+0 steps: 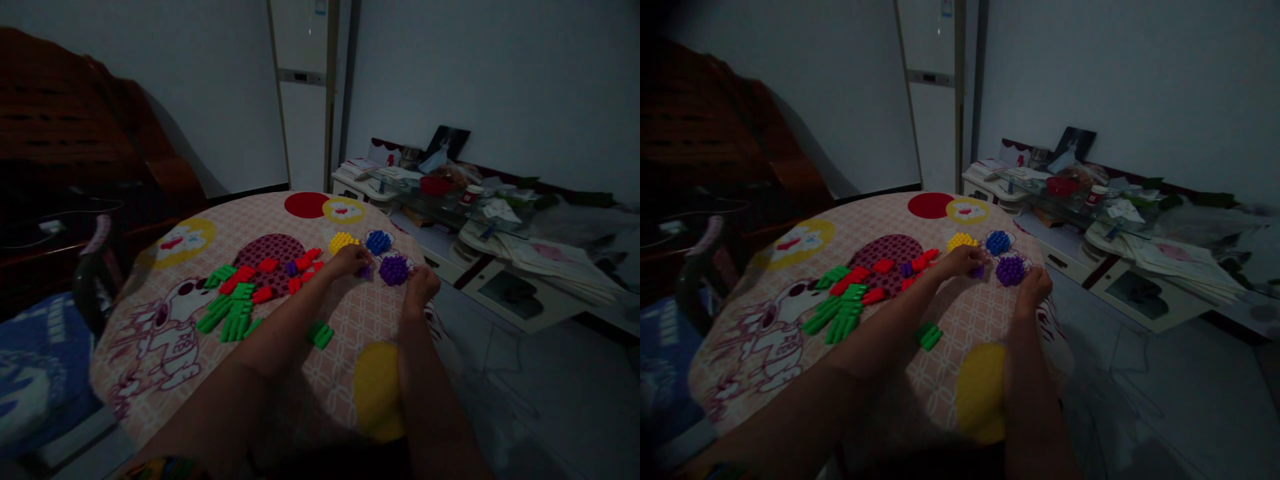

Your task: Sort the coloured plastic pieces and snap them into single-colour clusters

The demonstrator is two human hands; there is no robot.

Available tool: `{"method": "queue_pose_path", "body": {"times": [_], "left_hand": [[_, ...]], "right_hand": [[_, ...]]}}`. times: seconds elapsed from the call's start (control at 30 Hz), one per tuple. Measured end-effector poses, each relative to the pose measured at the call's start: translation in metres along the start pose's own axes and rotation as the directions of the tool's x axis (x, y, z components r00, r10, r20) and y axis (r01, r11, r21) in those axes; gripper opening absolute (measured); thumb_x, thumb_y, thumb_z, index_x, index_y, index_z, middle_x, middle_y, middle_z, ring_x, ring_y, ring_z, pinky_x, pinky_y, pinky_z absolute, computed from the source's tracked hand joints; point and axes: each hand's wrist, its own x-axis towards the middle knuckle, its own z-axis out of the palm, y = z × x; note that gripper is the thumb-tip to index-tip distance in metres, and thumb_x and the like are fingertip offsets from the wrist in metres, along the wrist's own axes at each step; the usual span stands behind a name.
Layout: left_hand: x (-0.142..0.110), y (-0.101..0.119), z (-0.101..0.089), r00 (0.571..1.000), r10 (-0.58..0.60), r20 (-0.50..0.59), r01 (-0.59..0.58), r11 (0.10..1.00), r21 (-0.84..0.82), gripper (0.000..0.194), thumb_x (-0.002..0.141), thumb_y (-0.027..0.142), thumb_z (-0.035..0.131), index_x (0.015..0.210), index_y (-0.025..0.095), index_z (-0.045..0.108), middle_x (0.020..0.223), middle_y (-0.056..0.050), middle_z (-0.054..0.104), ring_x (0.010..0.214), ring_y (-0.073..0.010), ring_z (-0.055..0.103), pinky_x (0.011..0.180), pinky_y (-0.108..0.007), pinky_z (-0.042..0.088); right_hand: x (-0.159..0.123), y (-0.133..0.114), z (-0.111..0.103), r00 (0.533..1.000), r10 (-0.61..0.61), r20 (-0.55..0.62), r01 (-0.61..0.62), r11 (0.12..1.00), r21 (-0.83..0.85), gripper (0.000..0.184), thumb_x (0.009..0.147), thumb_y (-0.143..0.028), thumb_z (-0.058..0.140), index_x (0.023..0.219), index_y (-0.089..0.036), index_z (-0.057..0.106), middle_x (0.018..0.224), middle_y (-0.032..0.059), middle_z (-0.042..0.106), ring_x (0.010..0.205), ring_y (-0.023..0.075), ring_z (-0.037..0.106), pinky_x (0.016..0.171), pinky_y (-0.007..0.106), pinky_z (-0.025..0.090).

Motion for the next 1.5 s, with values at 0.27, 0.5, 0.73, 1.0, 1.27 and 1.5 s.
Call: {"method": "queue_pose_path", "body": {"times": [0.27, 0.5, 0.73, 1.0, 1.27, 1.5], "left_hand": [[0.009, -0.001, 0.026, 1.000, -0.030, 0.009, 0.028, 0.990, 0.140, 0.037, 0.058, 0.020, 0.086, 0.091, 0.015, 0.071, 0.087, -0.002, 0.070, 0.083, -0.0171, 0.064, 0.075, -0.025, 0.051], [0.013, 0.009, 0.029, 0.988, -0.069, -0.139, 0.093, 0.981, 0.171, 0.039, 0.069, 0.010, 0.073, 0.108, 0.012, 0.068, 0.097, -0.007, 0.073, 0.086, -0.0172, 0.066, 0.076, -0.025, 0.050], [0.035, 0.020, 0.025, 0.987, -0.010, -0.162, 0.060, 0.951, 0.304, 0.017, 0.078, 0.020, 0.070, 0.092, 0.015, 0.078, 0.095, -0.007, 0.076, 0.090, -0.0193, 0.068, 0.084, -0.027, 0.050], [0.045, 0.018, 0.028, 0.993, 0.010, -0.120, 0.024, 0.959, 0.281, 0.023, 0.085, 0.020, 0.060, 0.096, 0.014, 0.080, 0.096, -0.008, 0.078, 0.089, -0.0186, 0.068, 0.085, -0.026, 0.049], [0.042, 0.013, 0.033, 0.997, -0.007, -0.081, 0.027, 0.970, 0.243, 0.030, 0.092, 0.025, 0.052, 0.082, 0.013, 0.078, 0.077, -0.006, 0.073, 0.078, -0.0172, 0.065, 0.077, -0.025, 0.047], [0.031, 0.025, 0.025, 0.997, 0.016, -0.075, 0.005, 0.960, 0.279, 0.024, 0.090, 0.021, 0.055, 0.092, 0.014, 0.078, 0.094, -0.008, 0.076, 0.091, -0.0193, 0.067, 0.082, -0.025, 0.048]], "right_hand": [[-0.001, -0.002, 0.000, 1.000, 0.001, -0.031, -0.001, 1.000, -0.016, 0.043, 0.085, -0.036, 0.036, 0.078, -0.017, 0.074, 0.069, 0.0097, 0.071, 0.072, 0.0244, 0.067, 0.067, 0.033, 0.048], [0.000, -0.002, 0.001, 1.000, 0.022, -0.013, -0.023, 1.000, -0.019, 0.042, 0.085, -0.035, 0.037, 0.077, -0.016, 0.073, 0.071, 0.0110, 0.072, 0.072, 0.0245, 0.067, 0.068, 0.033, 0.049], [0.000, -0.001, 0.001, 1.000, -0.014, -0.025, 0.013, 1.000, -0.025, 0.043, 0.086, -0.038, 0.036, 0.075, -0.017, 0.072, 0.072, 0.0115, 0.073, 0.069, 0.0234, 0.066, 0.070, 0.034, 0.049], [-0.001, -0.002, 0.001, 1.000, 0.010, -0.016, -0.010, 1.000, -0.005, 0.043, 0.085, -0.036, 0.036, 0.080, -0.017, 0.074, 0.070, 0.0092, 0.072, 0.071, 0.0235, 0.066, 0.068, 0.033, 0.048], [-0.001, -0.005, 0.000, 1.000, 0.012, -0.017, -0.013, 0.999, -0.029, 0.041, 0.085, -0.035, 0.037, 0.078, -0.017, 0.073, 0.071, 0.0098, 0.072, 0.073, 0.0242, 0.066, 0.067, 0.033, 0.048], [0.000, -0.005, 0.000, 0.999, 0.035, -0.022, -0.036, 0.998, -0.044, 0.040, 0.084, -0.034, 0.037, 0.077, -0.018, 0.074, 0.068, 0.0088, 0.072, 0.072, 0.0250, 0.068, 0.069, 0.034, 0.049]]}}
